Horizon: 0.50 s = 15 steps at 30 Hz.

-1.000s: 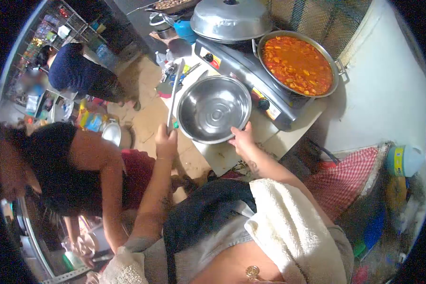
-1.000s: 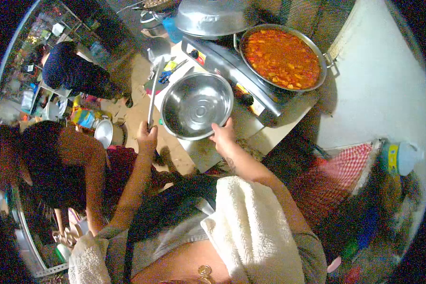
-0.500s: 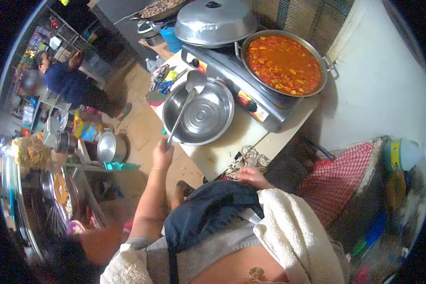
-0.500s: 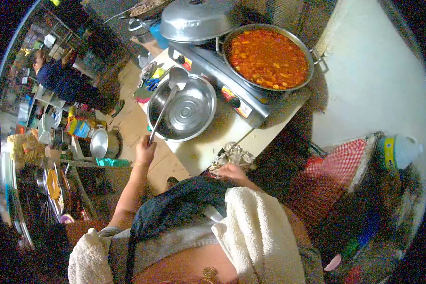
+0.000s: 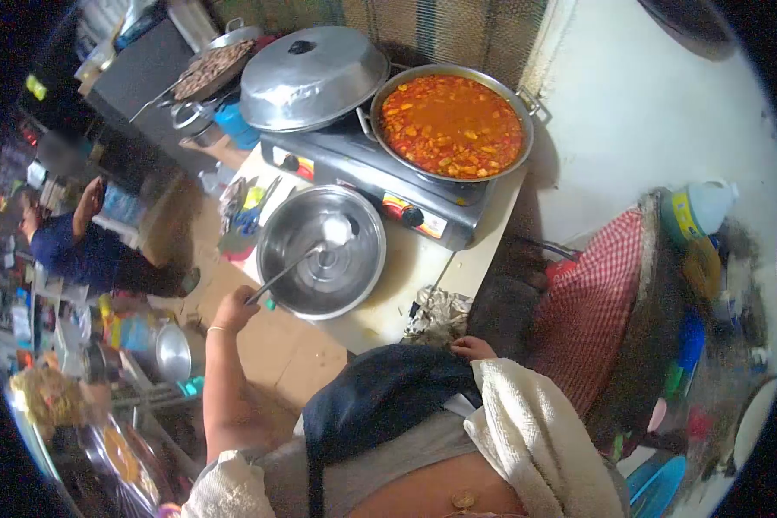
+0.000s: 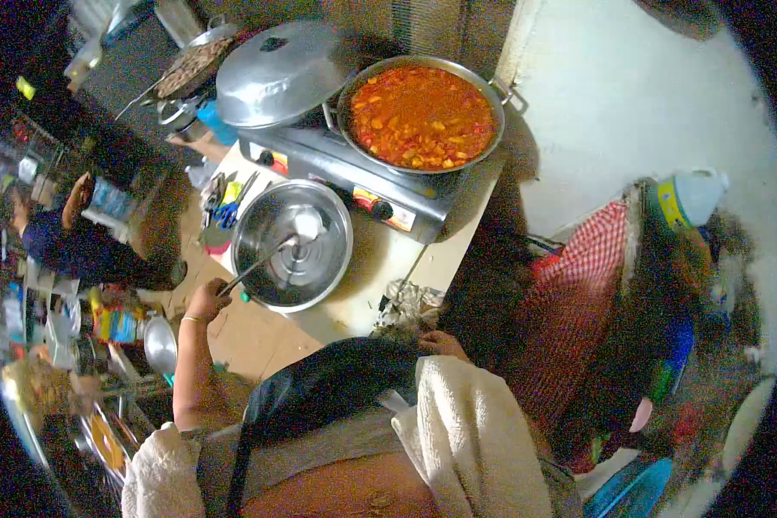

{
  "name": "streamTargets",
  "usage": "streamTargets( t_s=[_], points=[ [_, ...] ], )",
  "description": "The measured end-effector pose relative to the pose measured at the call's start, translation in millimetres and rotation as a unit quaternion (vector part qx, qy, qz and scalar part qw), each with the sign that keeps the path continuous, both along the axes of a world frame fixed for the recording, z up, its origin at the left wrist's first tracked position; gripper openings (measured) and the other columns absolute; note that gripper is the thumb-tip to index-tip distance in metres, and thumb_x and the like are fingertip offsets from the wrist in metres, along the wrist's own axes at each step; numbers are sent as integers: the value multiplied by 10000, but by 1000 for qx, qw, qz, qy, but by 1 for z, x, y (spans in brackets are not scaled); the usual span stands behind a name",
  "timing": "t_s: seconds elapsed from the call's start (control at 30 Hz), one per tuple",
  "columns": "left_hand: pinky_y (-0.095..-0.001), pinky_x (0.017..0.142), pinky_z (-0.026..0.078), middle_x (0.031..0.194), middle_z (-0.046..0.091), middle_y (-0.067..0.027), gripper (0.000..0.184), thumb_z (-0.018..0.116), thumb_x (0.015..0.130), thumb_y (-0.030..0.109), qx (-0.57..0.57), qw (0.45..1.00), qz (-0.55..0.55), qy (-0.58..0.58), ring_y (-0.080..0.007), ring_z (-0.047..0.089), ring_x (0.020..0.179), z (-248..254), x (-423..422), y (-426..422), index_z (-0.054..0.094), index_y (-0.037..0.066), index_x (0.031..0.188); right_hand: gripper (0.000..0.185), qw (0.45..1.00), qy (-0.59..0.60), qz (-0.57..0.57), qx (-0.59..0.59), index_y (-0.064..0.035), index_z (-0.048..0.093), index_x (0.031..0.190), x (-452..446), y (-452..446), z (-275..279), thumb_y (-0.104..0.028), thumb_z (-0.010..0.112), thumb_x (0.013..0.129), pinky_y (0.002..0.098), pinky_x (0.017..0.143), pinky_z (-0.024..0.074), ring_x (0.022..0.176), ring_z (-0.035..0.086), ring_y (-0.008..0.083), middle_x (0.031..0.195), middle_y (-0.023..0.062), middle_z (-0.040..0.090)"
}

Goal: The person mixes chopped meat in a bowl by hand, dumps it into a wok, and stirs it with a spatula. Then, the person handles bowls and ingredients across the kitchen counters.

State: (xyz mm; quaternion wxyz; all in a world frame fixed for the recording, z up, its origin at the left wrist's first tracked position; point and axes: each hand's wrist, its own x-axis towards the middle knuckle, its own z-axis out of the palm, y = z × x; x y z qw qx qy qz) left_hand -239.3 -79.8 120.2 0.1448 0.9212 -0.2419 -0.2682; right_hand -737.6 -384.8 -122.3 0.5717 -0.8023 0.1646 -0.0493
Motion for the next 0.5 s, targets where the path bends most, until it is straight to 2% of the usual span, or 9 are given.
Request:
streamTargets(
  t_s=[0.1,0.17,0.27,0.33,0.4,0.43,0.47,0.5],
  points=[
    [-351,681,487,794,653,-97,314,731,679,126,-29,996,-81,31,-200,613,737,-18,54,3,638,28,962,380,980,170,-84,65,-44,667,1046,10,24,36,-372,697,857,293,725,488,818,601,127,923,44,665],
    [-344,681,491,797,661,-93,297,759,664,145,-72,988,-118,72,-199,615,737,-34,87,4,664,39,924,380,919,306,-183,169,-48,667,1046,29,35,67,-380,689,863,292,704,488,802,602,128,913,43,665],
    [-343,700,498,819,675,-104,294,775,664,165,3,984,-163,67,-206,629,764,-45,125,-2,683,56,920,373,915,353,-106,165,-61,673,1036,5,44,-9,-394,681,869,284,676,484,767,597,120,863,39,662],
    [-368,711,513,844,692,-125,336,798,657,244,17,977,-212,-1,-243,655,784,-30,127,-13,693,70,925,375,885,218,-242,332,-71,676,1037,5,74,-2,-402,693,860,289,676,485,765,601,117,848,63,665],
    [-383,707,518,849,693,-132,362,805,654,286,9,952,-292,-94,-268,661,778,-29,133,-16,695,74,925,397,892,226,-285,270,-95,677,1052,6,105,6,-422,717,832,303,708,487,807,618,125,882,119,669],
    [-400,753,513,882,694,-146,393,801,658,321,48,970,-240,6,-298,661,840,-12,130,-25,699,78,948,420,909,305,-250,132,-112,677,1067,10,113,9,-439,736,808,315,741,489,850,633,134,924,164,672],
    [-405,803,503,940,691,-160,409,800,662,313,76,970,-230,20,-307,654,904,-8,130,-29,700,80,982,447,905,374,-205,-8,-130,677,1082,16,112,9,-456,755,785,327,773,490,893,648,144,966,209,675],
    [-407,826,498,966,688,-164,433,801,662,319,84,970,-230,14,-304,651,929,-7,130,-29,695,77,1005,447,902,377,-211,2,-130,677,1082,16,133,4,-456,755,785,327,773,490,893,648,144,966,209,675]
  ],
)
